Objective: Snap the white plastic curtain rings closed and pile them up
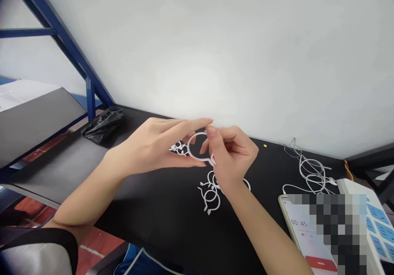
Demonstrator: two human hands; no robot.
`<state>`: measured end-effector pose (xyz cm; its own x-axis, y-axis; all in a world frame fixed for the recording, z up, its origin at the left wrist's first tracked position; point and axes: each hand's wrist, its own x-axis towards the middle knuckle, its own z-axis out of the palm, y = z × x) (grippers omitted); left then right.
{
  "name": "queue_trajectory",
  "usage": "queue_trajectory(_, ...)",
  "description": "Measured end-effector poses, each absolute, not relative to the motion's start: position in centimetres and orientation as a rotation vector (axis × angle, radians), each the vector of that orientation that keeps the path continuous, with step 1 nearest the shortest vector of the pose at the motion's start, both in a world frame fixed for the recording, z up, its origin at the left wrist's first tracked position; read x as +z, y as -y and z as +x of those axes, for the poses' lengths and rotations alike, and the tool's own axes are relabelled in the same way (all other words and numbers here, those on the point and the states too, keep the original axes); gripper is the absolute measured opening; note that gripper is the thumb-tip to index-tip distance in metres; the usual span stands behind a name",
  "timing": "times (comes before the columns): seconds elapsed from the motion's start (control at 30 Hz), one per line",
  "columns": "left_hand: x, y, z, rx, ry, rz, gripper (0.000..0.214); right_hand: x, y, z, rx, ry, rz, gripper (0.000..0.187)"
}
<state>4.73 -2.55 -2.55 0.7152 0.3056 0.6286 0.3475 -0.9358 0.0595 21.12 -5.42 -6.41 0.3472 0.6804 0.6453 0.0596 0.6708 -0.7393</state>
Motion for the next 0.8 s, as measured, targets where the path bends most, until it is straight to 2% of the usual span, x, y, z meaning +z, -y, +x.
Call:
queue_trajectory(0.1, -2.6, 2.45, 4.97, -1.038, 0.533, -2.884, 0.048, -6.53, 5.43, 21.0, 0.409, 1.158, -0.774, 0.033)
queue_trajectory(0.3, -2.79, 2.2, 5.17, -1.053, 0.488, -2.848, 0.041, -6.49, 5.47, 20.79, 0.467, 1.172, -0.78, 0.049)
queue_trajectory(0.43, -2.87, 2.34, 5.22, -1.077, 0.517, -2.835, 0.042, -6.47, 5.28, 20.98, 0.518, 1.144, -0.715, 0.03)
queue_trajectory(0.5, -2.9, 2.4, 5.27, -1.084, 0.507, -2.825, 0.035, -6.42, 5.21, 21.07, 0.525, 1.144, -0.704, 0.024)
queue_trajectory(0.6, -2.88, 2.37, 5.34, -1.099, 0.478, -2.807, 0.026, -6.31, 5.24, 21.04, 0.541, 1.149, -0.73, 0.028)
queue_trajectory(0.8, -2.59, 2.13, 4.84, -1.062, 0.525, -2.772, 0.03, -6.18, 5.01, 21.62, 0.476, 1.177, -0.693, 0.029)
